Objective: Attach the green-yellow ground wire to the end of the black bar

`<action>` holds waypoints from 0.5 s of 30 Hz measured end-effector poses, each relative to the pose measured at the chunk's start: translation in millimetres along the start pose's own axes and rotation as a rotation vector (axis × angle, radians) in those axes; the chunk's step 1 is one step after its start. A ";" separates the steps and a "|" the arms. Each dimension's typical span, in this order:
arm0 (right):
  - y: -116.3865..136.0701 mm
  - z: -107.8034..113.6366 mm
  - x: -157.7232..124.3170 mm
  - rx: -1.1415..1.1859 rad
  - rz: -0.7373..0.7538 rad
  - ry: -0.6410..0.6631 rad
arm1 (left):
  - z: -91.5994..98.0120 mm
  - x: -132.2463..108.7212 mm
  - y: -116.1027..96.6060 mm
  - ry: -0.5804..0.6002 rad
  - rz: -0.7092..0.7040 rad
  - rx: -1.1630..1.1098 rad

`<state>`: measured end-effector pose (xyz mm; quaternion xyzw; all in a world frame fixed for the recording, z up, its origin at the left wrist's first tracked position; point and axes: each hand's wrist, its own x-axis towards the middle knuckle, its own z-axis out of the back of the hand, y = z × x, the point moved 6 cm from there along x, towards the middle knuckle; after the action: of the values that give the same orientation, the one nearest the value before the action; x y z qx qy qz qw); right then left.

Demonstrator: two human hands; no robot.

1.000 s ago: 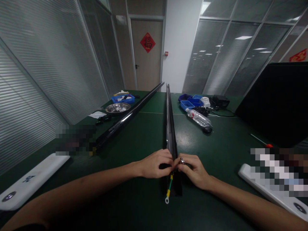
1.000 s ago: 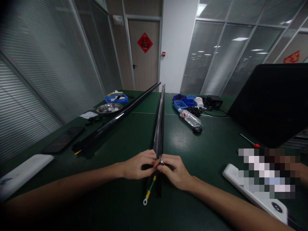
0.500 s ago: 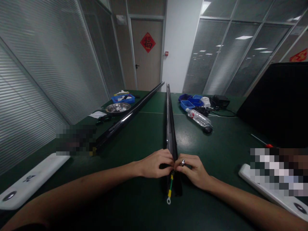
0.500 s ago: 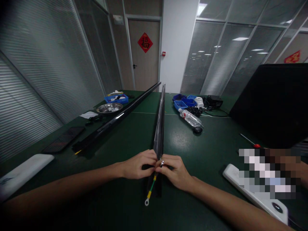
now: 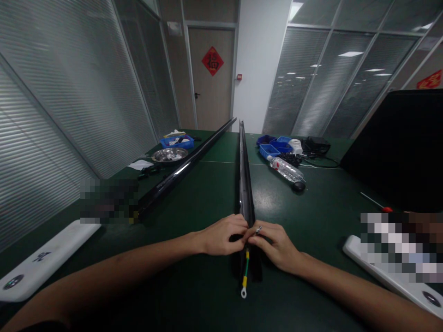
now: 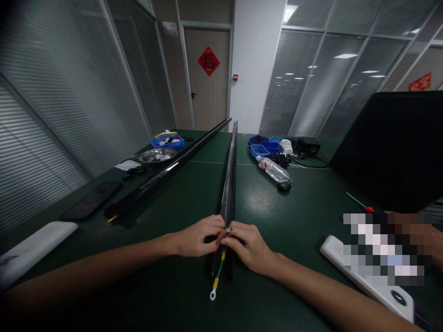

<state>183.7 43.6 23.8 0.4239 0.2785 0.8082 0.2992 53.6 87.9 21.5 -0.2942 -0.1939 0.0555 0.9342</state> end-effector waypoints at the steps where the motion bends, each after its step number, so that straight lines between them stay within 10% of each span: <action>1: -1.1 0.2 -0.8 -0.011 0.001 -0.011 | -0.5 -0.2 0.3 0.008 0.005 0.001; 15: -1.7 1.6 -1.2 -0.069 0.048 -0.038 | -0.2 0.3 -3.6 0.012 -0.012 0.040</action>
<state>186.1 44.2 22.8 0.4353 0.2347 0.8159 0.2995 53.9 84.9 23.4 -0.2745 -0.1891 0.0521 0.9414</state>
